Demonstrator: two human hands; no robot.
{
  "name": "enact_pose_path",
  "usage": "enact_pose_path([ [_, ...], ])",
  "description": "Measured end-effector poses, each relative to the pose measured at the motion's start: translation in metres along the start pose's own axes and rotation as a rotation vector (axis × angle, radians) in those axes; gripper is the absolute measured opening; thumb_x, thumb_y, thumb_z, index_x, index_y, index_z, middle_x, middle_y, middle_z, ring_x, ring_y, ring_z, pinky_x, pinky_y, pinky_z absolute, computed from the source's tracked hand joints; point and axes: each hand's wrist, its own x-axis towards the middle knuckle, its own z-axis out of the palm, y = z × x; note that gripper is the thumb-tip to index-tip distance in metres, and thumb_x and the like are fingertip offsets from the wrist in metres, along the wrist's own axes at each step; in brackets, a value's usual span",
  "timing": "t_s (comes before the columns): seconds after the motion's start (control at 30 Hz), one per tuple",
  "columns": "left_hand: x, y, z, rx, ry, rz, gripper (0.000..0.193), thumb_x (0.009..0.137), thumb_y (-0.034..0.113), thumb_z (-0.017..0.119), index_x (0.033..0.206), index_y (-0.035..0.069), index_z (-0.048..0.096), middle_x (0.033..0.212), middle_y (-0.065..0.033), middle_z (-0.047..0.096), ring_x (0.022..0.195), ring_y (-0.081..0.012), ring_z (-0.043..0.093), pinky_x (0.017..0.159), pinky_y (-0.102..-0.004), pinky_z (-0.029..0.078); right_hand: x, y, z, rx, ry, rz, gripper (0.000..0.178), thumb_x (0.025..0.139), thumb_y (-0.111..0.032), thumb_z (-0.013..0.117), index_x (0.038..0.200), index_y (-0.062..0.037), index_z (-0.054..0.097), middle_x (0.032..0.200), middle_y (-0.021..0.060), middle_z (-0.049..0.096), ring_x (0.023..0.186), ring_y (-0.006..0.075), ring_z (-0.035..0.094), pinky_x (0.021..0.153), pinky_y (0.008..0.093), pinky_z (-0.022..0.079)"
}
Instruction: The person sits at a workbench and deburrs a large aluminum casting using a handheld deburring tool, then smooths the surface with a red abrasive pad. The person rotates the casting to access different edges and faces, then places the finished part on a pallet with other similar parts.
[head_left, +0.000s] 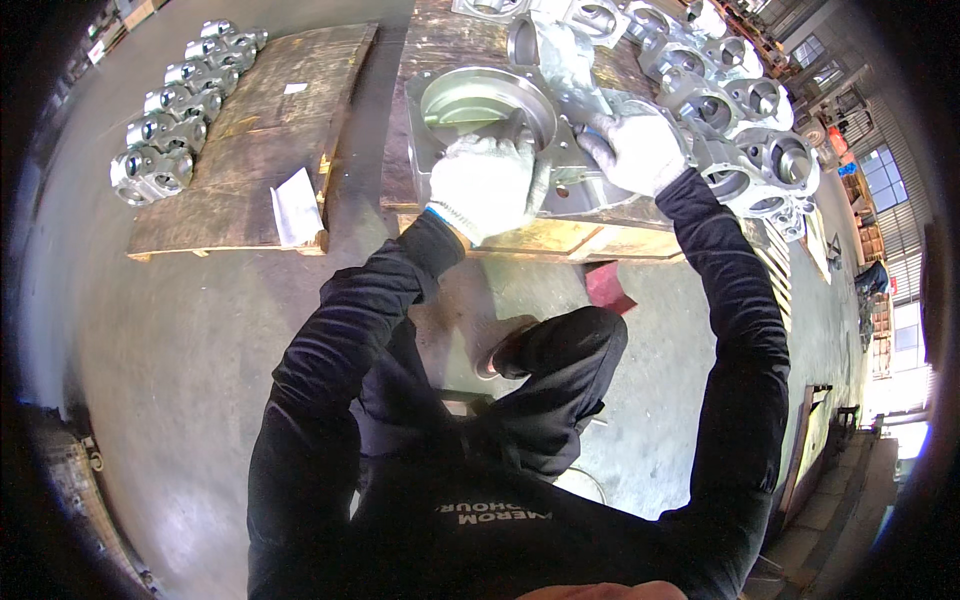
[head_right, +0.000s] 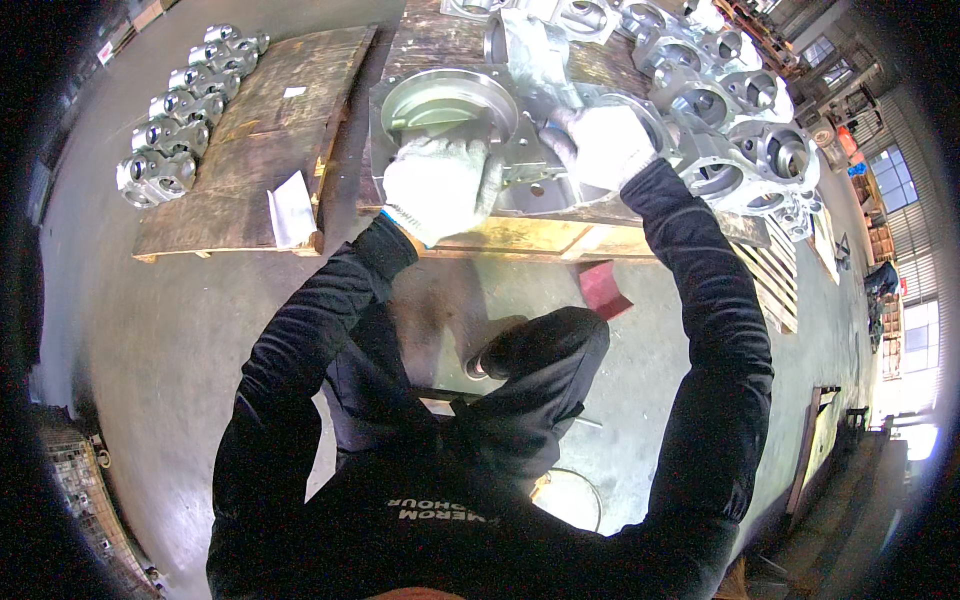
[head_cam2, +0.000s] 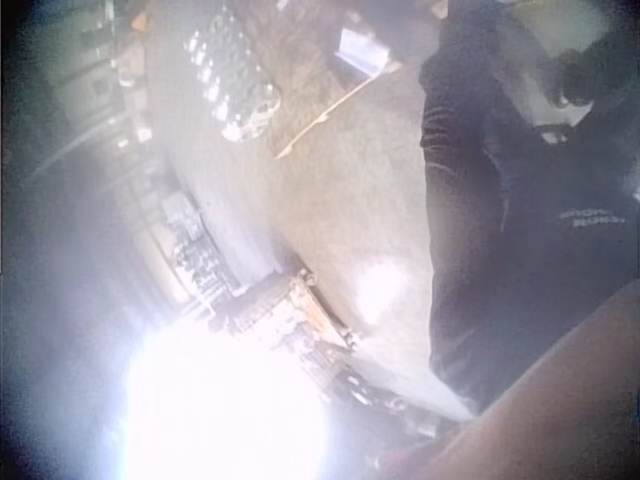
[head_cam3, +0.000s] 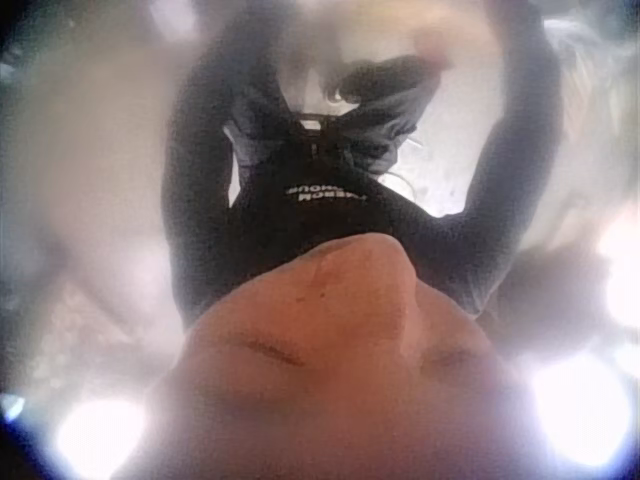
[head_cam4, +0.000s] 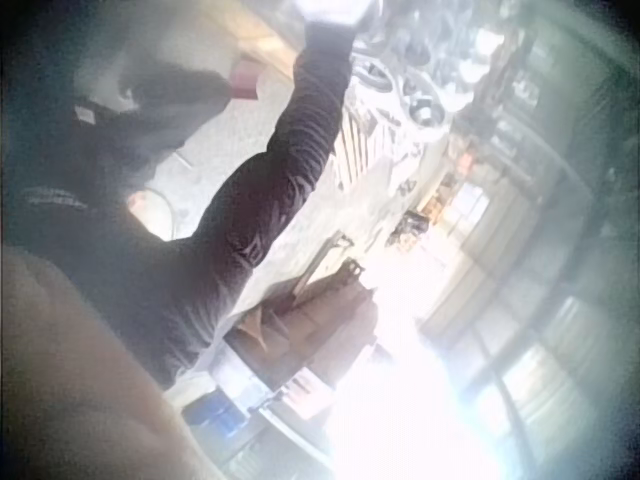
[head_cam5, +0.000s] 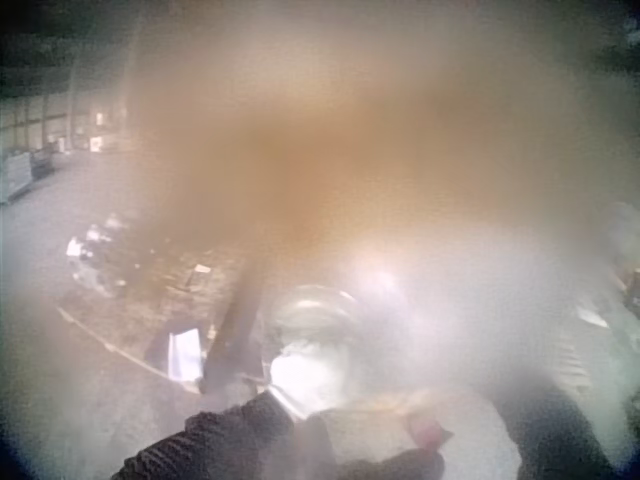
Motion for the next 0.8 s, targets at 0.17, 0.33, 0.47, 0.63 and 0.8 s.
enact_pose_path([
  [0.17, 0.001, 0.000, -0.004, 0.033, -0.066, 0.016, 0.036, 0.097, 0.035, 0.055, 0.109, 0.005, 0.072, 0.083, -0.0126, 0.072, 0.072, -0.0299, 0.070, 0.068, -0.0447, 0.056, -0.040, -0.021, -0.025, 0.033, 0.039, -0.015, 0.031, 0.098, -0.037, 0.062, 0.105, -0.0081, 0.070, 0.069, 0.0142, 0.069, 0.060, 0.0341, 0.069, 0.056, 0.0439, 0.054],
  [0.33, 0.003, 0.001, -0.008, 0.021, -0.042, 0.013, 0.031, 0.096, 0.033, 0.057, 0.096, 0.008, 0.074, 0.075, -0.0103, 0.070, 0.067, -0.0288, 0.069, 0.067, -0.0431, 0.056, -0.074, -0.035, -0.026, 0.022, 0.121, 0.020, 0.030, 0.097, -0.037, 0.064, 0.111, -0.0112, 0.068, 0.072, 0.0146, 0.069, 0.060, 0.0335, 0.068, 0.055, 0.0441, 0.054],
  [0.47, 0.003, 0.001, -0.009, 0.033, 0.032, 0.043, 0.029, 0.095, 0.033, 0.058, 0.089, 0.009, 0.073, 0.073, -0.0092, 0.070, 0.063, -0.0279, 0.067, 0.066, -0.0413, 0.055, -0.116, -0.023, -0.009, 0.064, 0.151, 0.315, 0.031, 0.098, -0.039, 0.063, 0.114, -0.0131, 0.066, 0.080, 0.0173, 0.071, 0.065, 0.0359, 0.070, 0.058, 0.0469, 0.055],
  [0.63, 0.005, 0.001, -0.007, 0.019, -0.006, 0.057, 0.026, 0.097, 0.031, 0.057, 0.088, 0.010, 0.069, 0.070, -0.0113, 0.068, 0.064, -0.0293, 0.066, 0.067, -0.0422, 0.055, -0.156, 0.033, 0.022, 0.048, 0.069, 0.844, 0.038, 0.100, -0.040, 0.059, 0.123, -0.0097, 0.060, 0.089, 0.0234, 0.072, 0.080, 0.0442, 0.071, 0.071, 0.0541, 0.057],
  [0.8, 0.008, 0.003, -0.008, 0.034, 0.000, 0.054, 0.025, 0.097, 0.032, 0.058, 0.096, 0.010, 0.071, 0.072, -0.0135, 0.069, 0.066, -0.0321, 0.067, 0.069, -0.0453, 0.054, -0.164, 0.071, 0.048, 0.020, 0.182, 0.955, 0.037, 0.100, -0.043, 0.057, 0.121, -0.0139, 0.065, 0.091, 0.0204, 0.075, 0.085, 0.0426, 0.072, 0.077, 0.0536, 0.057],
])
